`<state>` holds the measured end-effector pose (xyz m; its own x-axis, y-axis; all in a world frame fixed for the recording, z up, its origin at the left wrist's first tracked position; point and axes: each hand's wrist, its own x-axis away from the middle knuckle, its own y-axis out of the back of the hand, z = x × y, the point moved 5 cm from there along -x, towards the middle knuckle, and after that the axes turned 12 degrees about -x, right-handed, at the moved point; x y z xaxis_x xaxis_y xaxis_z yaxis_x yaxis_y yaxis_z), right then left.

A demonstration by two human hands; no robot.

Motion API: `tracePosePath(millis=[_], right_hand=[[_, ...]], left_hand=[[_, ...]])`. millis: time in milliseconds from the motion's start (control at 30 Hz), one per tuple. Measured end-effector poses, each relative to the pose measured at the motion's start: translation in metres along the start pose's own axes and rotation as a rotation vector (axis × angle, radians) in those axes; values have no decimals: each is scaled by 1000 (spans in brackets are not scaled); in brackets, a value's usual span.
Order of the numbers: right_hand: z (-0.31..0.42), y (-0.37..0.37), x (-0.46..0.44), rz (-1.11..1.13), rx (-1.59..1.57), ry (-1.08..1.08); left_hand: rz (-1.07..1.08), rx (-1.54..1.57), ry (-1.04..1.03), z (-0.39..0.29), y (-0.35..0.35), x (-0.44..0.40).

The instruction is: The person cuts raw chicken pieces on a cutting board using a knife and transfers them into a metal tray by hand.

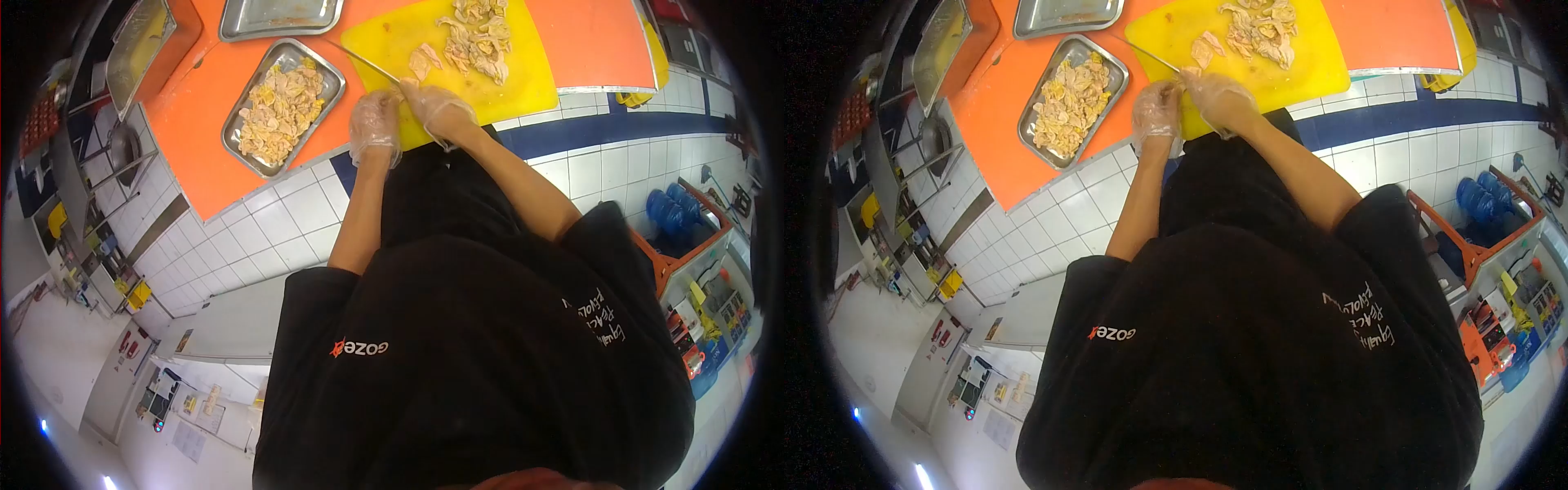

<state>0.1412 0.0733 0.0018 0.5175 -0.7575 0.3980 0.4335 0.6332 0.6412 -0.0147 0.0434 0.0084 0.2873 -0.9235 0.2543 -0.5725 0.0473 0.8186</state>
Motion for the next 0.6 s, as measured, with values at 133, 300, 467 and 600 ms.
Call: tracePosePath(millis=[133, 300, 467, 600], right_hand=[[-41, -8, 62, -1, 27, 34], [-65, 15, 105, -64, -65, -239], [-63, 47, 99, -205, -247, -379], [-72, 54, 93, -233, -276, -492]], left_hand=[[3, -69, 6, 1, -1, -2], [-40, -143, -96, 3, -7, -3], [-102, -146, -160, -6, -6, -7], [-1, 83, 36, -20, 1, -15]])
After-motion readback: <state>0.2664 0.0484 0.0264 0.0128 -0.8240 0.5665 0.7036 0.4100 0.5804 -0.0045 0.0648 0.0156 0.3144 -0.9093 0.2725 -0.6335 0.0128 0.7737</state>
